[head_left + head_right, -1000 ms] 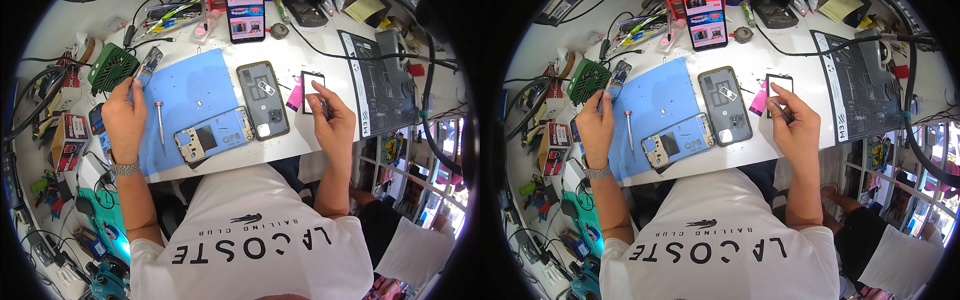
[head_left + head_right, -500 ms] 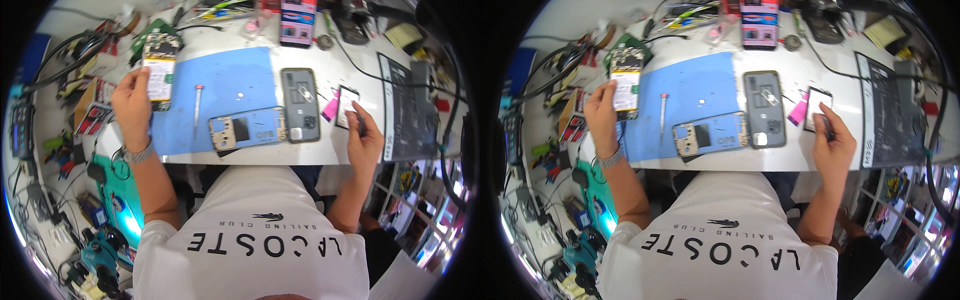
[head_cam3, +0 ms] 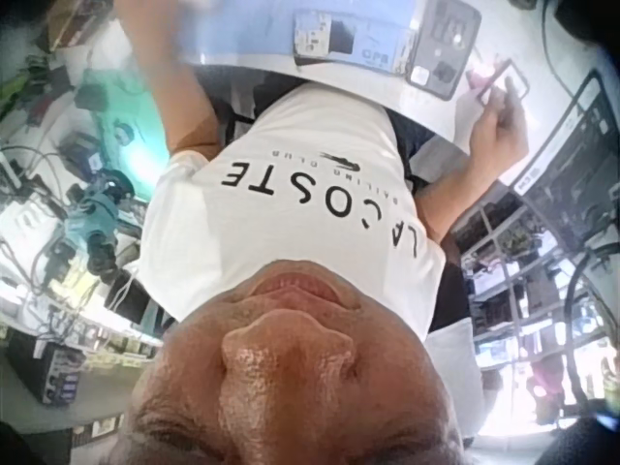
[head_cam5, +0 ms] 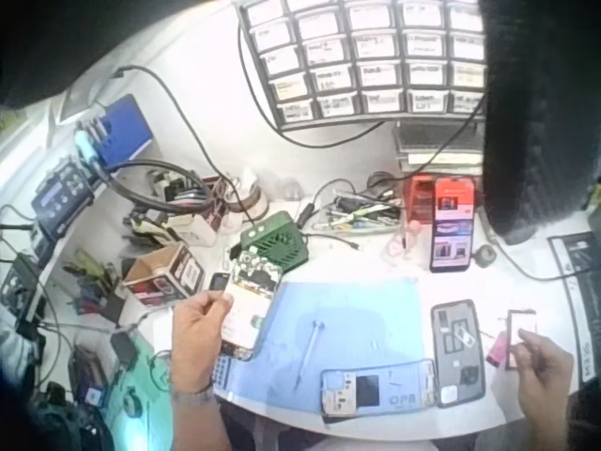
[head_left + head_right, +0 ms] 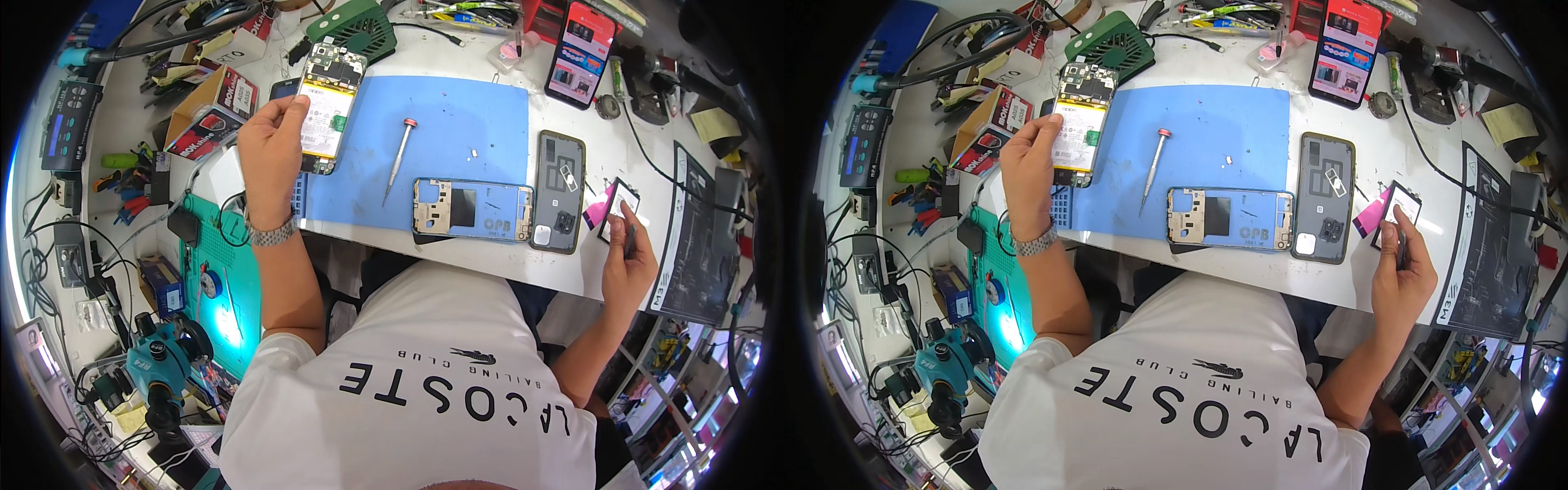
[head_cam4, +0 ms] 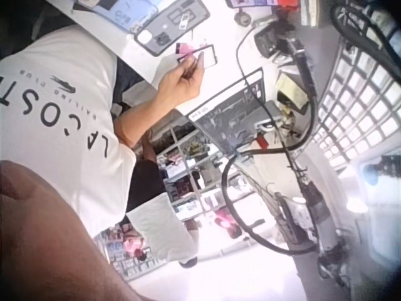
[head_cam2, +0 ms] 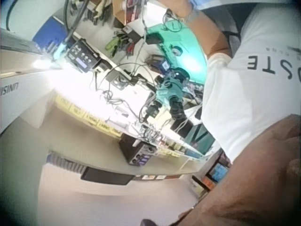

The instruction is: The person disassembles a smartphone, removes the back cover and battery, and uses a screwdriver to adjust internal components. They then reassemble the phone, connect a charging cable, and test the device by turning it on.

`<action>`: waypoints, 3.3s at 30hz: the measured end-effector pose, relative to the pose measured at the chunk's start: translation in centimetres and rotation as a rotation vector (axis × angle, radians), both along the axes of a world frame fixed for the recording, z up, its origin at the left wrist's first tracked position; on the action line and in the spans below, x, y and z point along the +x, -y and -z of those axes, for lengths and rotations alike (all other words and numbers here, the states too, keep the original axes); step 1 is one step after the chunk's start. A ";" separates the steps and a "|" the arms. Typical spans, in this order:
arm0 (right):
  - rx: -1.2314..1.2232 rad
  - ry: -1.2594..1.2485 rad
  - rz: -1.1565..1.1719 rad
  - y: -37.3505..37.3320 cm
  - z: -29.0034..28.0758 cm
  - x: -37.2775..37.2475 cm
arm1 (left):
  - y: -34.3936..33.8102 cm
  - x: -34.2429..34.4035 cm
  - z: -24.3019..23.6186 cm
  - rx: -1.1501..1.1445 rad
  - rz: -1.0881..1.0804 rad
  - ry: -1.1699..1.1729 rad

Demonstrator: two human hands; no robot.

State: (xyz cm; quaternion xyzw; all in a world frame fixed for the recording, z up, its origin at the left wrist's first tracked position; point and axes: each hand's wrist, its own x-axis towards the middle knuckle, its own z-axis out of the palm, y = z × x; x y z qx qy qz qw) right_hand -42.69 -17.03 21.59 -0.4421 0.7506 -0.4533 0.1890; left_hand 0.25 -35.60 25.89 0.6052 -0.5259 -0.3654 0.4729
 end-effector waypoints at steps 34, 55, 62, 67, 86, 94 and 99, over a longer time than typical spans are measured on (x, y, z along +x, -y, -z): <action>-0.066 -0.174 -0.291 1.0 -1.1 5.8 | -3.6 1.1 5.4 -0.091 -0.036 0.659; 0.017 -0.097 -0.637 0.7 0.1 8.4 | -5.8 0.5 3.6 -0.075 -0.171 0.279; -0.020 -0.200 -0.641 1.5 -0.9 9.1 | -8.2 -0.8 2.9 -0.025 0.115 0.111; -0.075 -0.216 -0.584 2.1 -1.4 9.3 | -9.2 -2.7 4.0 0.038 0.312 -0.029; -0.346 -0.215 -0.422 3.5 -2.5 9.6 | -7.6 -5.2 1.4 0.363 0.325 -0.509; -0.264 -0.293 -0.254 2.8 -1.7 6.1 | -5.7 -0.7 2.0 0.182 0.075 -0.450; -0.102 -0.303 -0.385 1.6 -1.2 6.8 | -5.2 1.2 2.6 0.148 0.044 -0.408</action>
